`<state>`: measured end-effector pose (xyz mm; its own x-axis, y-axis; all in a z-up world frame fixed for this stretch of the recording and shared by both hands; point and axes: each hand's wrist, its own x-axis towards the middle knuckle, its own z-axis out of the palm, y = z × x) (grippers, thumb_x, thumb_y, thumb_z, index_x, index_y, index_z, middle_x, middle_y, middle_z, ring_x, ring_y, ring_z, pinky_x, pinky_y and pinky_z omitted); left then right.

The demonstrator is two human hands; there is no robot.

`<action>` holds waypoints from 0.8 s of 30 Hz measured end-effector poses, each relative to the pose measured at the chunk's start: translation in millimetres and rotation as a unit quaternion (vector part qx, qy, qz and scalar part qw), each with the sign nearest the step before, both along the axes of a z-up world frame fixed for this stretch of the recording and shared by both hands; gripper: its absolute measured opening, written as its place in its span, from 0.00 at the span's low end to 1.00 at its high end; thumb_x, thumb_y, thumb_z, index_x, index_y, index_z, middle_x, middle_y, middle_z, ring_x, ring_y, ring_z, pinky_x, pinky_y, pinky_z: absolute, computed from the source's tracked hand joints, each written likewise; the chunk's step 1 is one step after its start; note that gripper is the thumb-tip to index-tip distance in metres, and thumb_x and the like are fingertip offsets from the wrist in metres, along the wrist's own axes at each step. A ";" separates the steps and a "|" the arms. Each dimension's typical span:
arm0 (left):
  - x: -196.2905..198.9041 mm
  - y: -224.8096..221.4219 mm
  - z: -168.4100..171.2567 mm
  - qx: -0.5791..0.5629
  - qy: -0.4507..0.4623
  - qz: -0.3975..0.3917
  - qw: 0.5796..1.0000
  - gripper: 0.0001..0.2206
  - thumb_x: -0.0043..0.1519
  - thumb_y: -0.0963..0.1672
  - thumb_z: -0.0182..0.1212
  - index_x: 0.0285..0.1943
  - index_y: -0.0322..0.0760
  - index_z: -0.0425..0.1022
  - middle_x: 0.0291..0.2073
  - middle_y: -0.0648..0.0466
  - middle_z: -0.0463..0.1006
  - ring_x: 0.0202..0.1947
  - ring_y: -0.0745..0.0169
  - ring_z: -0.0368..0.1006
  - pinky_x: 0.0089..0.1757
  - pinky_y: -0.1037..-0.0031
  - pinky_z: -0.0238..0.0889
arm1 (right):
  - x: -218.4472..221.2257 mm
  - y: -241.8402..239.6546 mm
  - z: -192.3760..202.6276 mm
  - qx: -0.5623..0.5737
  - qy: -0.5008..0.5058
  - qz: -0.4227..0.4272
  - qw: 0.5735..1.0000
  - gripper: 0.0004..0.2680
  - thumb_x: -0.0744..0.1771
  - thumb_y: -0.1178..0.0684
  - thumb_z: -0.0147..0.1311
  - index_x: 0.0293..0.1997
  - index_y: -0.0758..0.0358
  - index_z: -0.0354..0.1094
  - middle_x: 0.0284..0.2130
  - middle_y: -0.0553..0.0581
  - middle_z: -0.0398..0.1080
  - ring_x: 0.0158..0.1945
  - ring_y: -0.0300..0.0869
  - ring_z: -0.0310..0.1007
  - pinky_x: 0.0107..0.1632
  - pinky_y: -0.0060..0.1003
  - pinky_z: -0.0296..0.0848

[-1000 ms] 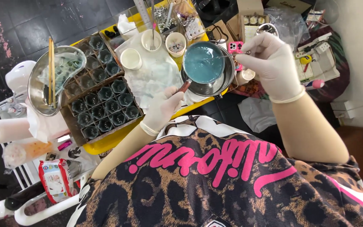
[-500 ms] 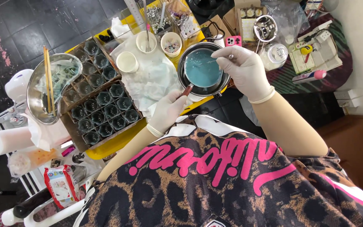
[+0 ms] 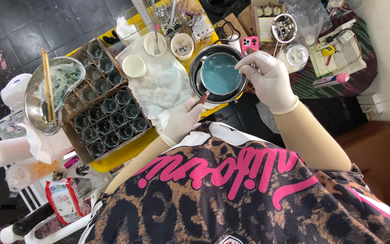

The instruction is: Stirring and preparing colored wax in a melting pot at a candle studio workstation.

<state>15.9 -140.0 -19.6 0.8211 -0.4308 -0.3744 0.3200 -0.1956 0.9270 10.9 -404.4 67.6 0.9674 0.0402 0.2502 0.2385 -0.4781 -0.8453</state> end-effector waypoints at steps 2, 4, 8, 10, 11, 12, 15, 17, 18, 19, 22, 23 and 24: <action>-0.6 0.5 -6.2 0.008 0.001 -0.002 1.000 0.09 0.63 0.45 0.58 0.37 0.32 0.74 0.21 0.61 0.70 0.24 0.77 0.63 0.28 0.78 0.60 | -1.2 -1.5 4.4 -0.018 -0.009 0.006 1.000 0.03 0.70 0.65 0.55 0.45 0.68 0.72 0.39 0.55 0.72 0.41 0.41 0.72 0.47 0.33 0.71; 0.8 -0.4 -7.3 0.016 0.000 -0.003 1.000 0.10 0.64 0.45 0.58 0.35 0.31 0.72 0.21 0.61 0.70 0.24 0.77 0.63 0.27 0.78 0.60 | -0.6 -3.6 10.0 -0.037 -0.021 0.013 0.999 0.03 0.69 0.66 0.55 0.44 0.67 0.71 0.39 0.56 0.72 0.42 0.44 0.73 0.47 0.35 0.71; 0.7 -0.7 -6.7 -0.014 0.032 0.006 0.999 0.10 0.64 0.45 0.57 0.34 0.31 0.72 0.20 0.61 0.68 0.23 0.77 0.61 0.26 0.78 0.56 | -4.5 -6.4 20.6 -0.113 -0.030 0.005 0.993 0.01 0.68 0.64 0.58 0.41 0.68 0.71 0.37 0.59 0.72 0.41 0.50 0.74 0.45 0.38 0.71; 1.8 -1.3 -6.4 -0.013 0.011 0.003 1.000 0.11 0.64 0.45 0.57 0.33 0.31 0.71 0.20 0.61 0.67 0.23 0.77 0.61 0.27 0.78 0.57 | -8.0 -7.4 23.4 -0.139 -0.036 0.003 0.990 0.02 0.68 0.63 0.59 0.41 0.68 0.70 0.36 0.60 0.72 0.41 0.52 0.74 0.44 0.40 0.70; 2.3 -2.0 -5.4 -0.016 0.027 0.005 1.000 0.11 0.63 0.45 0.57 0.34 0.31 0.72 0.20 0.61 0.67 0.22 0.77 0.61 0.26 0.78 0.56 | -10.2 -7.7 23.1 -0.152 -0.041 0.002 0.988 0.02 0.68 0.62 0.59 0.40 0.67 0.70 0.35 0.60 0.72 0.41 0.52 0.73 0.44 0.41 0.70; 2.8 -2.8 -4.5 -0.019 0.042 0.008 0.999 0.10 0.62 0.45 0.57 0.34 0.31 0.72 0.20 0.61 0.67 0.22 0.77 0.60 0.25 0.77 0.55 | -12.5 -8.0 22.7 -0.164 -0.047 0.002 0.985 0.02 0.68 0.61 0.60 0.39 0.67 0.70 0.35 0.60 0.72 0.40 0.53 0.73 0.44 0.42 0.69; 3.7 -3.5 -14.0 -0.003 0.021 0.008 1.000 0.11 0.61 0.46 0.57 0.34 0.31 0.73 0.19 0.61 0.68 0.21 0.76 0.61 0.26 0.77 0.57 | -19.5 -5.1 28.6 -0.160 -0.015 0.007 0.987 0.03 0.69 0.60 0.60 0.38 0.66 0.70 0.32 0.59 0.71 0.38 0.52 0.72 0.43 0.42 0.69; 3.7 -2.5 -22.4 -0.011 0.036 0.008 0.999 0.11 0.61 0.46 0.57 0.34 0.30 0.73 0.20 0.60 0.67 0.21 0.75 0.61 0.26 0.77 0.56 | -20.6 -1.3 29.4 -0.139 0.002 0.015 0.990 0.03 0.69 0.60 0.59 0.38 0.66 0.70 0.32 0.58 0.71 0.38 0.50 0.73 0.42 0.41 0.69; 3.7 -1.9 -26.4 -0.019 0.051 0.008 0.998 0.12 0.61 0.46 0.58 0.34 0.29 0.73 0.20 0.59 0.67 0.21 0.74 0.60 0.26 0.76 0.55 | -21.1 0.7 30.0 -0.118 0.020 0.022 0.993 0.02 0.68 0.60 0.58 0.37 0.65 0.71 0.32 0.57 0.72 0.37 0.49 0.73 0.42 0.40 0.70; 4.5 -2.1 -20.7 -0.019 0.051 0.009 0.998 0.12 0.61 0.46 0.58 0.34 0.29 0.73 0.20 0.59 0.67 0.21 0.74 0.60 0.26 0.76 0.55 | -19.2 4.5 28.6 -0.119 0.020 0.022 0.992 0.02 0.68 0.60 0.58 0.37 0.65 0.71 0.32 0.57 0.72 0.37 0.49 0.73 0.42 0.40 0.70; 4.5 -2.7 -9.0 0.017 0.031 -0.007 0.999 0.12 0.60 0.46 0.57 0.34 0.30 0.74 0.18 0.58 0.68 0.20 0.73 0.63 0.25 0.75 0.56 | -12.7 14.0 23.4 -0.115 0.028 0.019 0.993 0.01 0.68 0.61 0.60 0.38 0.65 0.73 0.29 0.58 0.71 0.35 0.50 0.71 0.41 0.40 0.69; 4.7 -2.9 -8.5 0.019 0.028 -0.006 0.999 0.12 0.60 0.46 0.57 0.34 0.31 0.75 0.19 0.58 0.68 0.21 0.73 0.64 0.26 0.76 0.57 | -8.2 15.9 21.2 -0.090 0.021 0.040 0.995 0.01 0.68 0.61 0.59 0.39 0.65 0.72 0.31 0.58 0.72 0.36 0.48 0.73 0.41 0.39 0.71; 4.8 -3.2 -7.8 0.022 0.025 -0.005 0.999 0.11 0.60 0.46 0.57 0.35 0.31 0.75 0.19 0.58 0.69 0.21 0.73 0.65 0.26 0.76 0.58 | -3.8 17.7 19.2 -0.064 0.013 0.061 0.996 0.01 0.69 0.61 0.58 0.40 0.65 0.72 0.33 0.57 0.73 0.36 0.46 0.75 0.41 0.37 0.72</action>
